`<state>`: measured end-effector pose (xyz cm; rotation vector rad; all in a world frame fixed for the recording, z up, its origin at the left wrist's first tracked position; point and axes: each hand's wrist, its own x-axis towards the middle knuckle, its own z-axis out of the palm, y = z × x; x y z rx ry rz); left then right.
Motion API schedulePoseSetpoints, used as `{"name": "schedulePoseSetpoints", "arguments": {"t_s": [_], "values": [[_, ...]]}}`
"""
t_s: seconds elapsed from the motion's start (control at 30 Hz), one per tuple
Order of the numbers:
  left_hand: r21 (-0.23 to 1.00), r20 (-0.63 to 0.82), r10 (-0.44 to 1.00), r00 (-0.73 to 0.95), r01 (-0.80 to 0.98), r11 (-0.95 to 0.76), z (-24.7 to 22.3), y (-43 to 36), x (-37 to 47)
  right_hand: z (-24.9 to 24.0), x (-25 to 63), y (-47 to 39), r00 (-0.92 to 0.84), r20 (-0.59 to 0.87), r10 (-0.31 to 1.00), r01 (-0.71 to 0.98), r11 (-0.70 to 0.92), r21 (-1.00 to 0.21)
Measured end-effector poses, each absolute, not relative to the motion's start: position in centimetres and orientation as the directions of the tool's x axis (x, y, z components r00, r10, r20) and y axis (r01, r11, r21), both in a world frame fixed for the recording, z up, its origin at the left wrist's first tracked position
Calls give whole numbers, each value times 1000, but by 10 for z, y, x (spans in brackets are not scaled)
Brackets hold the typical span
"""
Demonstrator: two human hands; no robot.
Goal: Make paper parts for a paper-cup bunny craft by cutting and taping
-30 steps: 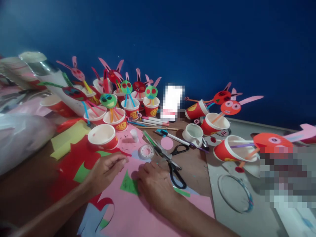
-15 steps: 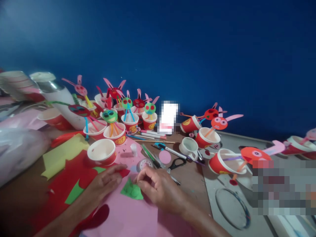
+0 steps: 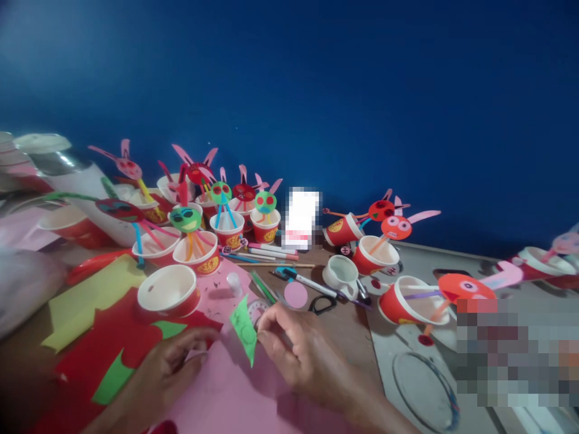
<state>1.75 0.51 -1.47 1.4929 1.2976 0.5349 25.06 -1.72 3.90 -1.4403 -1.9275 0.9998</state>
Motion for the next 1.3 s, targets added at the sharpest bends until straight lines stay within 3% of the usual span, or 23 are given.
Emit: {"name": "schedulePoseSetpoints", "arguments": {"t_s": [0.17,0.27,0.33,0.4,0.53,0.73,0.83,1.0,1.3], "values": [[789,-190,789,584,569,-231,-11,1,16,39,253,-16,-392,-63,918,319,71,-945],[823,-59,830,554,498,-273,-2,0,15,35,251,-18,-441,-91,893,264,32,-964],[887,-45,882,469,426,-181,4,0,13,35,249,-19,-484,-111,868,247,13,-969],[953,-126,895,427,304,-11,7,1,12,37,248,-20,-533,-124,837,245,12,-969],[926,-353,761,544,84,369,2,0,15,38,242,-23,-580,-121,806,324,92,-941],[875,-444,728,523,75,479,0,-10,22,35,238,-24,-579,-88,811,403,191,-895],[869,-470,776,420,66,490,7,-13,15,40,252,-19,-431,-108,896,561,173,-810],[905,-403,895,192,-60,420,14,-10,3,44,288,-5,-146,-65,987,851,92,-518],[827,-352,905,239,-374,420,31,4,24,27,296,-13,-133,-141,981,958,91,-271]]}}
